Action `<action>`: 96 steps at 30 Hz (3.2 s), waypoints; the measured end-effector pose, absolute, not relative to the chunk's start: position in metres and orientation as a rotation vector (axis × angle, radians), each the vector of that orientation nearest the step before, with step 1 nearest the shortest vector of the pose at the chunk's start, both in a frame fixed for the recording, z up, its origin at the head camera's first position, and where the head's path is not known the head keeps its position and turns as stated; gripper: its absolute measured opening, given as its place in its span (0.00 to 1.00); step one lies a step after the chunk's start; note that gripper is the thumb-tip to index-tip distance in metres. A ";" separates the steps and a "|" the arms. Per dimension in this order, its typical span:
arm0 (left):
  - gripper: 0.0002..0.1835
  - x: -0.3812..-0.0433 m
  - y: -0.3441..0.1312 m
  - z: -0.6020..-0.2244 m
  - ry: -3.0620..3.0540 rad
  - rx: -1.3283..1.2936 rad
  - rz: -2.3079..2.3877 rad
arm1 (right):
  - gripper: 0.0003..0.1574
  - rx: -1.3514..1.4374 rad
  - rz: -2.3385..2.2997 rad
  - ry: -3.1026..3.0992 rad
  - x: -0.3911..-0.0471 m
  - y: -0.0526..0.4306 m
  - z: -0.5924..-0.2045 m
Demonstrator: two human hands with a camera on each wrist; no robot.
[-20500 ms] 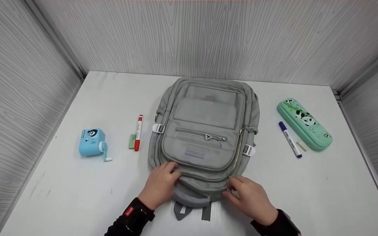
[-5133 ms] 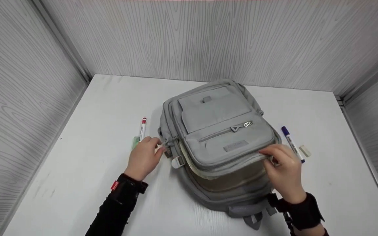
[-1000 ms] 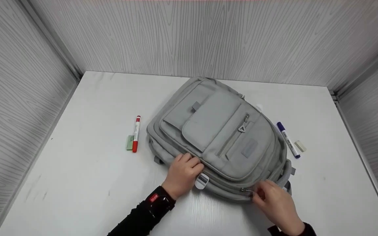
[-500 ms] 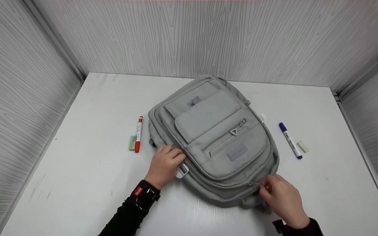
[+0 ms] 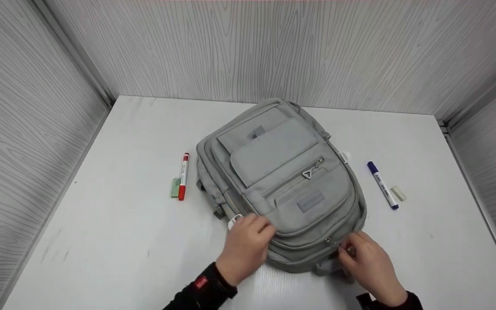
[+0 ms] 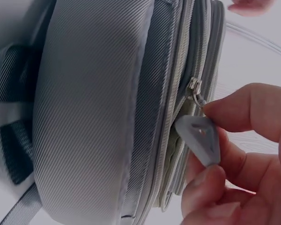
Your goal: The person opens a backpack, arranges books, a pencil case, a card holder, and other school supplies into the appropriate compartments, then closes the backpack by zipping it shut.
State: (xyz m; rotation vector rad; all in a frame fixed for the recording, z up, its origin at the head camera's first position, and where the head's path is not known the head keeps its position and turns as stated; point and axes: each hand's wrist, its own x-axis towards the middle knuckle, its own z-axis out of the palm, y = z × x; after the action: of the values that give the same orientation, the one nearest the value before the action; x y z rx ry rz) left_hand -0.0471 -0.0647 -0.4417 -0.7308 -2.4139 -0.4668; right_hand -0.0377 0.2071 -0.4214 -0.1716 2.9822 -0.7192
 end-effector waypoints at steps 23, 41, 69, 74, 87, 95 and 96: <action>0.09 -0.035 -0.001 -0.465 -2.381 -0.769 -0.118 | 0.11 -0.323 -0.822 2.906 -0.035 0.206 -0.424; 0.04 -0.039 0.009 -0.474 -2.243 -0.719 -0.035 | 0.10 -0.413 -1.030 2.782 -0.036 0.207 -0.425; 0.05 -0.033 -0.103 -0.475 -2.196 -0.960 -0.261 | 0.08 -0.320 -0.881 3.008 -0.071 0.235 -0.419; 0.04 -0.044 -0.125 -0.478 -2.228 -0.919 -0.232 | 0.09 -0.361 -0.880 2.896 -0.071 0.228 -0.417; 0.09 -0.096 -0.165 -0.484 -2.295 -0.702 -0.159 | 0.09 -0.737 -1.016 2.633 -0.055 0.174 -0.424; 0.08 -0.095 -0.163 -0.479 -2.367 -0.553 -0.205 | 0.10 -0.867 -1.052 2.694 -0.048 0.148 -0.433; 0.09 -0.092 -0.159 -0.476 -2.377 -0.545 -0.224 | 0.11 -0.868 -1.057 2.703 -0.047 0.148 -0.434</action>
State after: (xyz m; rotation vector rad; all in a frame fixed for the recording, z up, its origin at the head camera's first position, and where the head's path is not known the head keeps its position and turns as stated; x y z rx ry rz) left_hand -0.0918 -0.1586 -0.4756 -0.5451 -2.3766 -0.2240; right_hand -0.0475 0.1476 -0.4341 -0.8682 2.7029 -1.0570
